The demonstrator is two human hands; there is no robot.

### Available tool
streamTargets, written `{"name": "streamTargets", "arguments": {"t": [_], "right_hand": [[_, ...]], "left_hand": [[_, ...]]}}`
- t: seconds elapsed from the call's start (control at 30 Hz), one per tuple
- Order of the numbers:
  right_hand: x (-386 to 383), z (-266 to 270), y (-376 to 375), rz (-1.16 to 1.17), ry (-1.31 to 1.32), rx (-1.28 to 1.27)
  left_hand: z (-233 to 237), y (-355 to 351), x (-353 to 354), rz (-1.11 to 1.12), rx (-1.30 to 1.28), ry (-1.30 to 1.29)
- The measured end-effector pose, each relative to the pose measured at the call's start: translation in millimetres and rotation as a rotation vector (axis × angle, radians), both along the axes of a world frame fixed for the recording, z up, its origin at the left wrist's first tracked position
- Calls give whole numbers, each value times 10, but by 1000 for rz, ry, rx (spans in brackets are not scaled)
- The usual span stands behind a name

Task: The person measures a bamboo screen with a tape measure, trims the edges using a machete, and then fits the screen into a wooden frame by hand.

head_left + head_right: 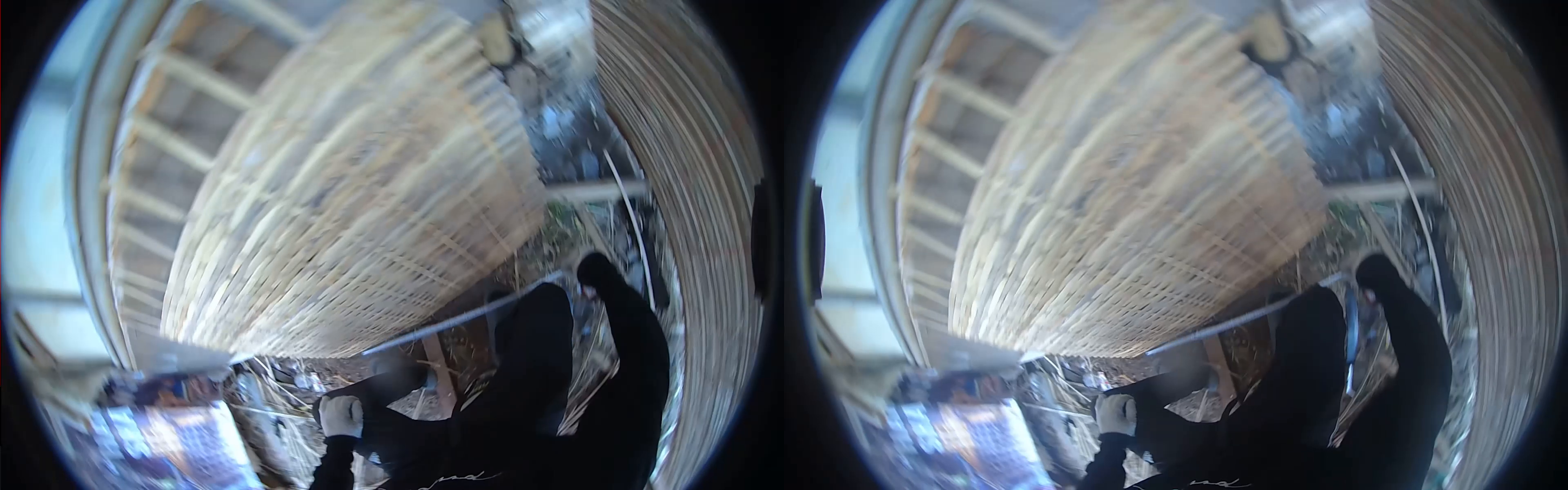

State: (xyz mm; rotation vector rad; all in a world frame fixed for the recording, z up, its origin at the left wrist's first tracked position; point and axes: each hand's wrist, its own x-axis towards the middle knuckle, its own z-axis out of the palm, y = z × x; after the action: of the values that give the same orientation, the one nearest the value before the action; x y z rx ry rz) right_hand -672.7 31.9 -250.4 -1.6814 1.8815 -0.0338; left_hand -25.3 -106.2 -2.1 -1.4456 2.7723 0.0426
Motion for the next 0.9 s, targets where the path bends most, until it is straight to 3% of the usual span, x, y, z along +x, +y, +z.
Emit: {"name": "streamTargets", "arguments": {"t": [0.03, 0.07, 0.1, 0.13, 0.23, 0.3, 0.4, 0.67, 0.73, 0.9], "right_hand": [[91, 187, 108, -186, -82, -129], [183, 483, 28, -336, -237, -85], [223, 572, -87, -161, -22, -150], [242, 618, -178, -209, -84, -146], [571, 1708, -476, -67, 112, -194], [641, 1967, -656, -6, 97, -196], [894, 2631, -893, 155, 199, -426], [1484, 4390, -1431, 240, 18, -17], [1754, 4741, -1479, 45, -17, 50], [2231, 5266, -1708, 273, 355, 126]], "left_hand": [[10, 18, 16, 31, 6, 20], [18, 26, 3, 53, 19, 41], [126, 66, -89, 58, 12, 71], [80, 71, -7, 42, -34, 80], [39, 295, 140, 123, -13, 60], [133, 303, 144, 106, -76, 90], [111, 442, 318, 162, -86, 175], [57, 775, 661, 377, -72, 298], [31, 803, 691, 405, -130, 309], [50, 779, 814, 454, -198, 377]]}}
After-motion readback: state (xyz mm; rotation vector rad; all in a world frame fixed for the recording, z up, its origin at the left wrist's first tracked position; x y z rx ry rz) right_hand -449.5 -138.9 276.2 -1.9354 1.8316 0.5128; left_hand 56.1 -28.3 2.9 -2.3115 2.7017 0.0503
